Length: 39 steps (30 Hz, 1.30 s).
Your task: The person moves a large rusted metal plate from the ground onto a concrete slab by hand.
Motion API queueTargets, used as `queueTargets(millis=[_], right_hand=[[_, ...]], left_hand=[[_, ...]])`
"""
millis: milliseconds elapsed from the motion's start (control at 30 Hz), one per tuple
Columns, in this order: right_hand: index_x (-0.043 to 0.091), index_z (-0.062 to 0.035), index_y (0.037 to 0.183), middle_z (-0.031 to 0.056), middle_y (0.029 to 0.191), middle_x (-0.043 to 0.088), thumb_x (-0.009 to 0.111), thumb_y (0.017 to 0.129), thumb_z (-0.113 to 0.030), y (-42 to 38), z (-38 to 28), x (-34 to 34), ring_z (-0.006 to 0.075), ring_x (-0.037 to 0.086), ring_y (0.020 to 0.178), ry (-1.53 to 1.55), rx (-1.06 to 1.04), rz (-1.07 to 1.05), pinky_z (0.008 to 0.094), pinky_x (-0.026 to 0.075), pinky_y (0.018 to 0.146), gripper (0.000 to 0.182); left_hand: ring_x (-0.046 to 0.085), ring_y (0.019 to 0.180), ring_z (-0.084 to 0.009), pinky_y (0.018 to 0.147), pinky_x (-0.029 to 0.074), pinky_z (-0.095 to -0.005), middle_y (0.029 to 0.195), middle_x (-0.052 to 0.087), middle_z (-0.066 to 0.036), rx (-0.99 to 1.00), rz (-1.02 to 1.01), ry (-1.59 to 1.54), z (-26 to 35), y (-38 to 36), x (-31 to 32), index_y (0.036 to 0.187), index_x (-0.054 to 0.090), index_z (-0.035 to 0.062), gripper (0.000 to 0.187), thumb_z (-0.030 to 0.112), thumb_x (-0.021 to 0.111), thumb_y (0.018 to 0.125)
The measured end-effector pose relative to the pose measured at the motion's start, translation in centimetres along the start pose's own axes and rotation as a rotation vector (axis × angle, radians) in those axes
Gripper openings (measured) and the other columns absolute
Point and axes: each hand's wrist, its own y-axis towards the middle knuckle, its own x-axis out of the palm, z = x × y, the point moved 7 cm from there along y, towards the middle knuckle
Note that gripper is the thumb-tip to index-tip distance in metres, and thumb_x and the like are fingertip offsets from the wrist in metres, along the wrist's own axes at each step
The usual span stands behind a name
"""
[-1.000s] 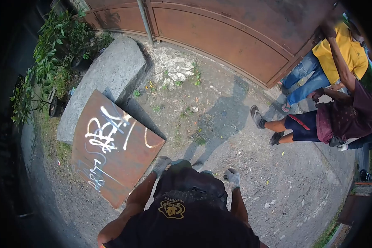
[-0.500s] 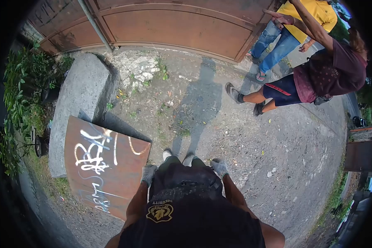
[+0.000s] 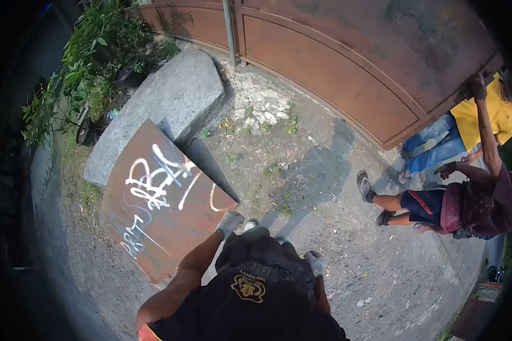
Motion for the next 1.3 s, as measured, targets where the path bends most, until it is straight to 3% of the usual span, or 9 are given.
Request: queueTargets(millis=[133, 333, 467, 533, 733, 867, 1167, 1200, 1300], right_hand=[[0.074, 0.0031, 0.089, 0.0068, 0.081, 0.073, 0.067, 0.082, -0.019, 0.5, -1.9, 0.7, 0.0157, 0.068, 0.076, -0.237, -0.154, -0.038, 0.0291, 0.052, 0.068, 0.024], [0.074, 0.0014, 0.088, 0.0053, 0.077, 0.07, 0.064, 0.082, -0.014, 2.0, -1.6, 2.0, 0.014, 0.062, 0.07, -0.154, -0.118, -0.062, 0.0281, 0.048, 0.063, 0.02], [0.069, 0.0071, 0.1, 0.0093, 0.083, 0.069, 0.069, 0.082, -0.014, 2.6, -1.9, 2.9, 0.016, 0.064, 0.073, -0.139, -0.084, -0.114, 0.0288, 0.051, 0.063, 0.028], [0.067, 0.0084, 0.106, 0.0115, 0.087, 0.069, 0.068, 0.083, -0.012, 2.1, -2.1, 3.3, 0.0184, 0.066, 0.073, -0.016, -0.047, -0.123, 0.03, 0.053, 0.063, 0.031], [0.063, 0.0103, 0.112, 0.0132, 0.088, 0.068, 0.066, 0.084, -0.008, 0.7, -4.0, 4.0, 0.0221, 0.067, 0.071, 0.127, 0.06, -0.012, 0.0329, 0.055, 0.058, 0.034], [0.062, 0.009, 0.116, 0.0161, 0.096, 0.07, 0.067, 0.086, -0.011, 1.3, -3.8, 3.0, 0.024, 0.068, 0.079, 0.171, 0.003, 0.058, 0.033, 0.056, 0.067, 0.037], [0.069, 0.0064, 0.107, 0.0135, 0.088, 0.072, 0.07, 0.085, -0.023, 0.5, -1.4, 0.8, 0.0211, 0.069, 0.077, 0.011, -0.02, 0.211, 0.0319, 0.056, 0.065, 0.037], [0.071, 0.0037, 0.106, 0.0126, 0.087, 0.072, 0.07, 0.084, -0.022, 0.3, -2.1, 0.6, 0.0199, 0.07, 0.079, -0.052, -0.052, 0.23, 0.0313, 0.056, 0.067, 0.034], [0.071, 0.0046, 0.105, 0.0129, 0.086, 0.072, 0.07, 0.084, -0.022, 2.9, -1.8, 0.5, 0.0192, 0.07, 0.074, 0.059, 0.099, 0.218, 0.0321, 0.057, 0.062, 0.034]], left_hand=[[0.063, 0.066, -0.0142, 0.059, 0.052, -0.0297, 0.074, 0.067, -0.006, -0.045, 0.023, -0.004, 0.1, -1.1, -0.9, 0.084, 0.07, -0.0027, 0.023, 0.02, 0.066, 0.084], [0.064, 0.071, -0.0153, 0.067, 0.051, -0.0323, 0.074, 0.068, -0.007, -0.052, 0.062, 0.131, -3.0, -0.5, -1.9, 0.08, 0.071, -0.0026, 0.024, 0.021, 0.067, 0.083], [0.065, 0.07, -0.0153, 0.067, 0.052, -0.0321, 0.073, 0.068, -0.007, 0.096, 0.055, 0.178, -4.0, 0.3, -2.4, 0.079, 0.07, -0.0026, 0.025, 0.021, 0.065, 0.084], [0.065, 0.068, -0.0152, 0.064, 0.052, -0.0317, 0.073, 0.068, -0.007, -0.051, 0.043, 0.059, -2.7, -0.9, -3.0, 0.079, 0.07, -0.0023, 0.024, 0.021, 0.065, 0.084], [0.064, 0.061, -0.0156, 0.059, 0.052, -0.0314, 0.072, 0.068, -0.009, -0.085, 0.043, -0.027, -2.4, -0.3, -4.5, 0.084, 0.071, -0.0025, 0.024, 0.021, 0.065, 0.081], [0.065, 0.061, -0.0169, 0.06, 0.053, -0.0318, 0.074, 0.069, -0.009, -0.067, -0.02, -0.004, -3.0, 1.5, -4.7, 0.086, 0.072, -0.0031, 0.025, 0.021, 0.064, 0.082], [0.053, 0.054, -0.0122, 0.049, 0.041, -0.029, 0.064, 0.059, -0.003, -0.051, -0.082, -0.122, 3.1, 2.7, -2.5, 0.072, 0.064, 0.0015, 0.016, 0.012, 0.059, 0.084], [0.057, 0.058, -0.014, 0.052, 0.043, -0.0309, 0.068, 0.063, -0.005, 0.015, -0.153, -0.108, -0.7, 6.4, -2.0, 0.076, 0.067, -0.0002, 0.017, 0.013, 0.059, 0.083], [0.06, 0.061, -0.0167, 0.055, 0.046, -0.033, 0.07, 0.065, -0.007, -0.043, -0.177, -0.117, 3.2, 6.9, -0.6, 0.077, 0.067, -0.0025, 0.018, 0.013, 0.061, 0.085]])
